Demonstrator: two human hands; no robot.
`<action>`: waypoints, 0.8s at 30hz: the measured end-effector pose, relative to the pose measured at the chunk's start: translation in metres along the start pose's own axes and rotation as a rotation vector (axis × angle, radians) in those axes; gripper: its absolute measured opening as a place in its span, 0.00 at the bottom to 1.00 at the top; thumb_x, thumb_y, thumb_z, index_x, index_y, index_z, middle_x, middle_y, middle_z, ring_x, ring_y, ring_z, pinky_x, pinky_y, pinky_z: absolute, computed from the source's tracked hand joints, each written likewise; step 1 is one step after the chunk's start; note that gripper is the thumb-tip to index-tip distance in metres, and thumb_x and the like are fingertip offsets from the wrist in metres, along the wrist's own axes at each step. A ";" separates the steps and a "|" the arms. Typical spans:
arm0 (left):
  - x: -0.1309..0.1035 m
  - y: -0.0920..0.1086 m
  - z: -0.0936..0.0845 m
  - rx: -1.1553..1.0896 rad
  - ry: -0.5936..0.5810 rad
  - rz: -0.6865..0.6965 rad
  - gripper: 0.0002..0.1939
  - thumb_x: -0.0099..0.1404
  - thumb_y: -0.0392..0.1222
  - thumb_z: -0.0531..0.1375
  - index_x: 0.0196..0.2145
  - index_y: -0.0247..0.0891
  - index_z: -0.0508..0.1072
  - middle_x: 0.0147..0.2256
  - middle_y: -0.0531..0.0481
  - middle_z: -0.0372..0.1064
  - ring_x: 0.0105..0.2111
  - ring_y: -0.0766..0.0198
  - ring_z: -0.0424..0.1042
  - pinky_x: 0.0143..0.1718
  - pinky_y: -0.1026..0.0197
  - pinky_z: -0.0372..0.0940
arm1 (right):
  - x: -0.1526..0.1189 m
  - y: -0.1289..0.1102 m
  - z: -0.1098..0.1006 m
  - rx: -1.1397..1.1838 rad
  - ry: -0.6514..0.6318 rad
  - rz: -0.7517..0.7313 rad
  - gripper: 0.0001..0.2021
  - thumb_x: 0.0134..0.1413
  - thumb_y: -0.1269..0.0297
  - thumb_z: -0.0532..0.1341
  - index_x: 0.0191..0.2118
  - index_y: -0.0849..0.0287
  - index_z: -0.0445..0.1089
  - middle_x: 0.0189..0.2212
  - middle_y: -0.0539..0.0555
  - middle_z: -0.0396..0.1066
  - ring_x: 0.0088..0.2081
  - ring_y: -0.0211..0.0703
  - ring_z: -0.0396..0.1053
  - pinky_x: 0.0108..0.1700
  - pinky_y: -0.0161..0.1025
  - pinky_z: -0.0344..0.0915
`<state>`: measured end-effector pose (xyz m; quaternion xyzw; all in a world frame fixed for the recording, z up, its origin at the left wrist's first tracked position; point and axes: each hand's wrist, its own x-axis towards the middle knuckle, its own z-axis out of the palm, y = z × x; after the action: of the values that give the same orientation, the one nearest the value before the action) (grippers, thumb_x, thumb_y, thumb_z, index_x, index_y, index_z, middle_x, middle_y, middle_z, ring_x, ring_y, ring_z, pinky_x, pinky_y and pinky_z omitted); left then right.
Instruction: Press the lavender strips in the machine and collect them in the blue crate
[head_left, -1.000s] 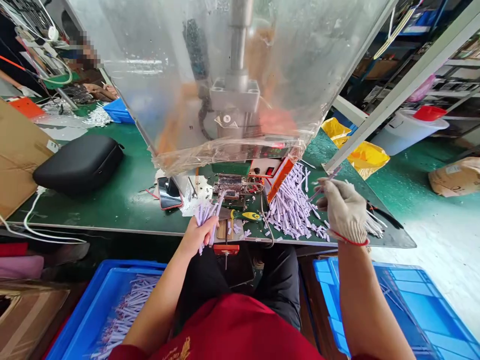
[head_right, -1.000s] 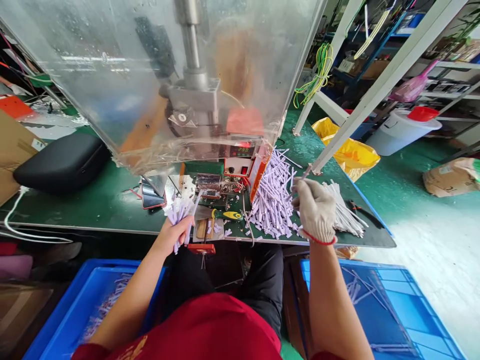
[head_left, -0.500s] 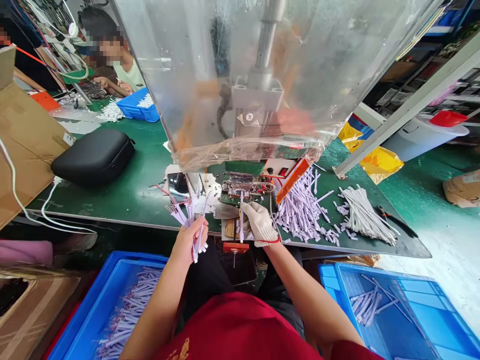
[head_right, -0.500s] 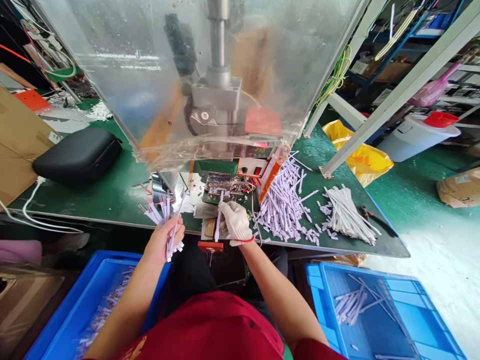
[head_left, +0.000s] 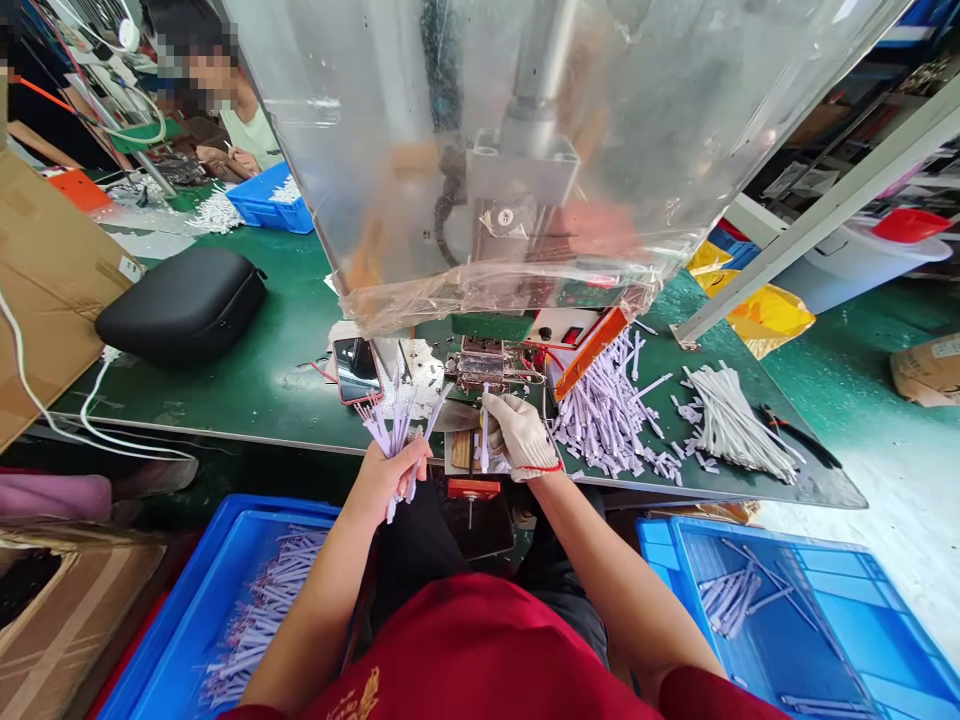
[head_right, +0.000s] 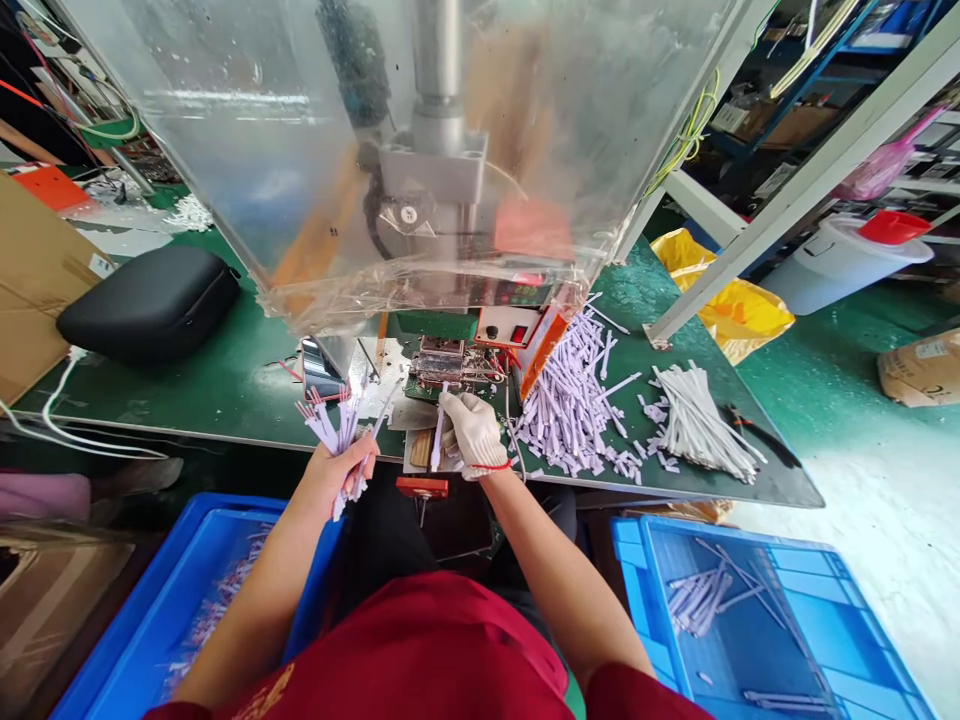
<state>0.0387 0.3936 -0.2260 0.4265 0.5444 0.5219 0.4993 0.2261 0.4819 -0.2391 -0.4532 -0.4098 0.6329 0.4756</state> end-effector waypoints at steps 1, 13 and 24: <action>0.000 0.002 0.001 0.043 -0.017 0.010 0.20 0.56 0.57 0.67 0.25 0.35 0.73 0.16 0.55 0.65 0.11 0.75 0.52 0.12 0.68 0.48 | -0.003 -0.002 -0.001 0.009 0.005 -0.017 0.21 0.48 0.47 0.67 0.25 0.56 0.59 0.13 0.44 0.61 0.11 0.31 0.55 0.11 0.29 0.51; 0.009 0.021 0.013 0.519 -0.246 0.134 0.22 0.63 0.53 0.63 0.19 0.38 0.66 0.16 0.56 0.59 0.18 0.69 0.58 0.22 0.65 0.55 | -0.048 -0.028 -0.002 -0.007 -0.068 -0.219 0.18 0.54 0.48 0.65 0.24 0.57 0.65 0.17 0.46 0.63 0.17 0.32 0.58 0.18 0.30 0.55; 0.025 -0.003 0.007 0.165 -0.238 0.017 0.27 0.63 0.59 0.61 0.17 0.41 0.59 0.11 0.59 0.51 0.14 0.72 0.50 0.19 0.66 0.49 | 0.015 -0.055 -0.228 -0.929 0.604 -0.191 0.14 0.55 0.55 0.57 0.37 0.59 0.73 0.30 0.56 0.74 0.32 0.47 0.73 0.36 0.40 0.66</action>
<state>0.0427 0.4190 -0.2309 0.5296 0.5188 0.4255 0.5189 0.4567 0.5285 -0.2475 -0.7369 -0.5303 0.1822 0.3776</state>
